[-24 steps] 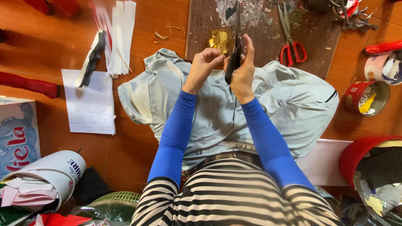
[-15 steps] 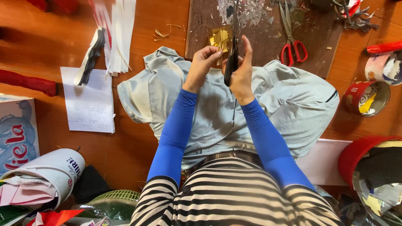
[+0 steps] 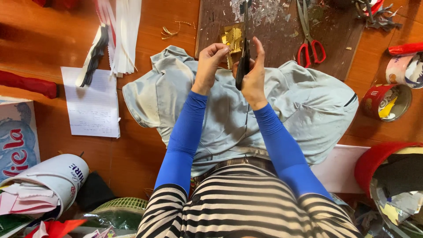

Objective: Cutting paper and gold leaf using scissors for traditional craft preparation.

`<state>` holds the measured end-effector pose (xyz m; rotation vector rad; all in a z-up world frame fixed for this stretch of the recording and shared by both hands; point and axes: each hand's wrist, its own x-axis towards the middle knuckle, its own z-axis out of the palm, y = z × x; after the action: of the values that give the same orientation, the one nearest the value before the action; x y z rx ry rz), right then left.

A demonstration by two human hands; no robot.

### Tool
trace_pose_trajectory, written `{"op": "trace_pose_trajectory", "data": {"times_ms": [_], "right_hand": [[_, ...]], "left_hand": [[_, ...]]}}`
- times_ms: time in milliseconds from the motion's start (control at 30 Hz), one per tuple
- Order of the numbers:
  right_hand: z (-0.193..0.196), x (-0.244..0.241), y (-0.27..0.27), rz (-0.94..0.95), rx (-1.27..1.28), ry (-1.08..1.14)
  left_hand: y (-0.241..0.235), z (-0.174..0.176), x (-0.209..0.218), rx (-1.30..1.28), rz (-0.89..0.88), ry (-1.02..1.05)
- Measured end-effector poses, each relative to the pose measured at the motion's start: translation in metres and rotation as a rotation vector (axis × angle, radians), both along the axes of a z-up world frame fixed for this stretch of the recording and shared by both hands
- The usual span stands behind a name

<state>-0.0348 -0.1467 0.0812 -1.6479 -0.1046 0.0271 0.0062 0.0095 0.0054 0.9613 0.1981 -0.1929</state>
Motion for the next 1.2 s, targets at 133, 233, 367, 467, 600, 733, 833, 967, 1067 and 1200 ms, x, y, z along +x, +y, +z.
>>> {"op": "trace_pose_trajectory", "data": {"times_ms": [133,233,367,467,600,733,833,967,1067,1200], "right_hand": [[-0.002,-0.001,0.0,0.012,-0.007,-0.02],[-0.005,-0.001,-0.001,-0.017,-0.023,0.005],[-0.005,-0.003,-0.003,-0.005,-0.001,-0.01],[-0.003,0.002,-0.005,-0.038,0.038,0.022],[-0.005,0.023,-0.014,-0.158,-0.235,-0.129],[-0.023,0.055,-0.021,-0.172,-0.275,-0.102],[-0.041,0.07,-0.027,-0.189,-0.474,-0.255],[-0.057,0.082,-0.045,-0.24,-0.424,-0.166],[-0.061,0.087,-0.068,-0.316,-0.478,-0.007],[-0.103,0.095,-0.115,-0.327,-0.741,0.223]], "left_hand": [[0.0,-0.006,-0.001,-0.016,0.038,0.015],[0.001,0.008,-0.002,-0.022,0.034,0.063],[-0.002,0.006,-0.005,0.109,0.097,-0.073],[0.0,0.015,-0.003,0.115,0.18,-0.136],[0.001,-0.01,0.003,0.239,0.343,-0.079],[0.007,-0.025,0.004,0.241,0.342,-0.03],[0.006,-0.035,0.005,0.31,0.291,-0.031],[0.003,-0.056,0.005,0.521,0.19,-0.12],[0.001,-0.062,0.006,0.807,0.131,-0.25],[0.0,-0.071,0.007,1.097,0.014,-0.329]]}}
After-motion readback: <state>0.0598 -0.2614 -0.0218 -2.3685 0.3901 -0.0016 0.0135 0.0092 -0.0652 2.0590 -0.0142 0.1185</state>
